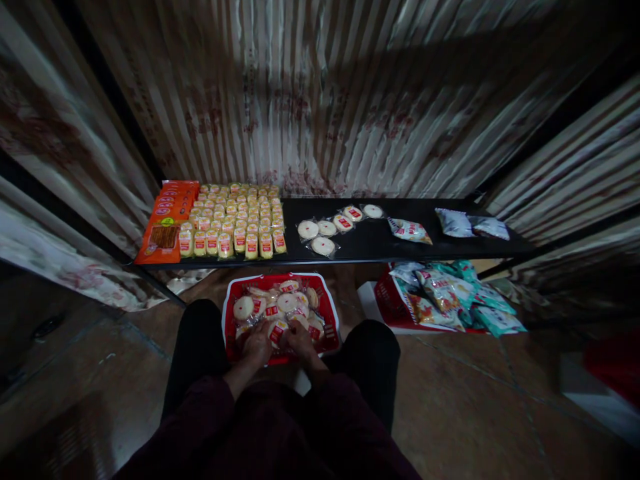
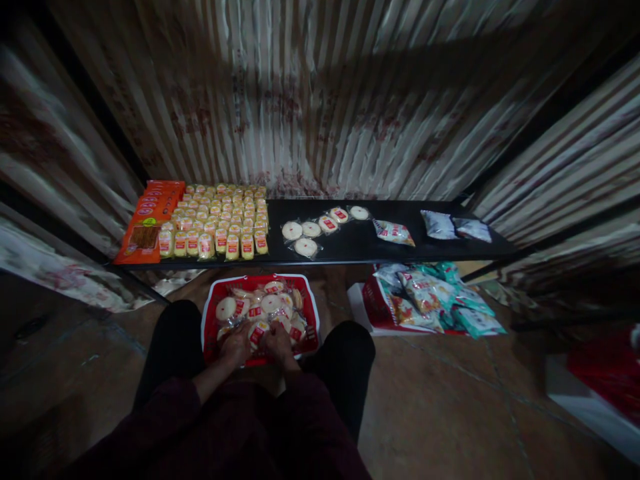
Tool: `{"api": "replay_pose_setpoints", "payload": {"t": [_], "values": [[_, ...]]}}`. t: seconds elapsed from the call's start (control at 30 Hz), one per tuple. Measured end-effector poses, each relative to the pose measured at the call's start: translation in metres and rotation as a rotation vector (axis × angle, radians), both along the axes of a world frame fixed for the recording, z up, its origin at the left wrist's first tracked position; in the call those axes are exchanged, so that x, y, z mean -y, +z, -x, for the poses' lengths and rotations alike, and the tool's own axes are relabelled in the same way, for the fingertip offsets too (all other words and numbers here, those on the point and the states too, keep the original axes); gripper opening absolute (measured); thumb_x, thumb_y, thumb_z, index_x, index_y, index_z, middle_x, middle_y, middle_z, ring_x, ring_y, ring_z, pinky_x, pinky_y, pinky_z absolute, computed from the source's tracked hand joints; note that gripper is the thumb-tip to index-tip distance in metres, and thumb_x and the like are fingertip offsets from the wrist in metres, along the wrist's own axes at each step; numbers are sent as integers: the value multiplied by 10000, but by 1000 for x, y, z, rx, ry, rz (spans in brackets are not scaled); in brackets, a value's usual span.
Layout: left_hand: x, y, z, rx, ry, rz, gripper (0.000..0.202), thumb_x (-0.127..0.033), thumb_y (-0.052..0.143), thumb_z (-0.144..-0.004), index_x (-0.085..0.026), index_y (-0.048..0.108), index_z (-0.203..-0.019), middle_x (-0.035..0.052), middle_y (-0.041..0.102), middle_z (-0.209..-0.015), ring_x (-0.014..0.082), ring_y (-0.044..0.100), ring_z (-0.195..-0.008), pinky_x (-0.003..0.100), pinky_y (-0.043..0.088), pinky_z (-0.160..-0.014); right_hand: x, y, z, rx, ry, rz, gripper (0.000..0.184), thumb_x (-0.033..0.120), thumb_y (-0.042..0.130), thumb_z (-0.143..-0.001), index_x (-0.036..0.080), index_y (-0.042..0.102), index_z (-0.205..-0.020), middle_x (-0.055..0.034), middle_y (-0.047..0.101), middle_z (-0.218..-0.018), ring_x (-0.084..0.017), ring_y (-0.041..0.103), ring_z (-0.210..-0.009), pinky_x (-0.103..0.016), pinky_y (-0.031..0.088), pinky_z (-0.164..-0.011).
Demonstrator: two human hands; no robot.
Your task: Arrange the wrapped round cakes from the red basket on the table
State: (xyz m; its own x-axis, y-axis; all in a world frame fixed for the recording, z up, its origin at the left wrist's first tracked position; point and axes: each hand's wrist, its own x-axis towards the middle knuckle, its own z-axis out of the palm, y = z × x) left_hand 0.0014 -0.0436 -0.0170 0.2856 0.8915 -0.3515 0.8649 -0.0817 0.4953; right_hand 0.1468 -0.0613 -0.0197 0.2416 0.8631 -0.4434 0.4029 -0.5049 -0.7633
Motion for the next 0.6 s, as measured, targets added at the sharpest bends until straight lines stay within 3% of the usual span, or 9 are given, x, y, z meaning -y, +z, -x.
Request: {"api": "replay_pose_setpoints", "payload": {"t": [0.27,0.6], "values": [[6,-4,0,2,-5,-23,593,-69,473,-780,-152,441,-1365,82,447,-1447,164,375,-1351,260,275,-1133,-4,-1,3,179,15,59,240,132,470,-742,172,653,-893,-43,683,-810,-203,633,-833,-252,455,-711],[3,-10,-34,55,-27,-68,569,-31,391,-805,-160,477,-1352,75,500,-1405,172,401,-1334,303,289,-1142,4,6,-15,296,10,-2,388,115,480,-791,110,591,-1162,-129,710,-947,-206,652,-875,-255,462,-755]]}}
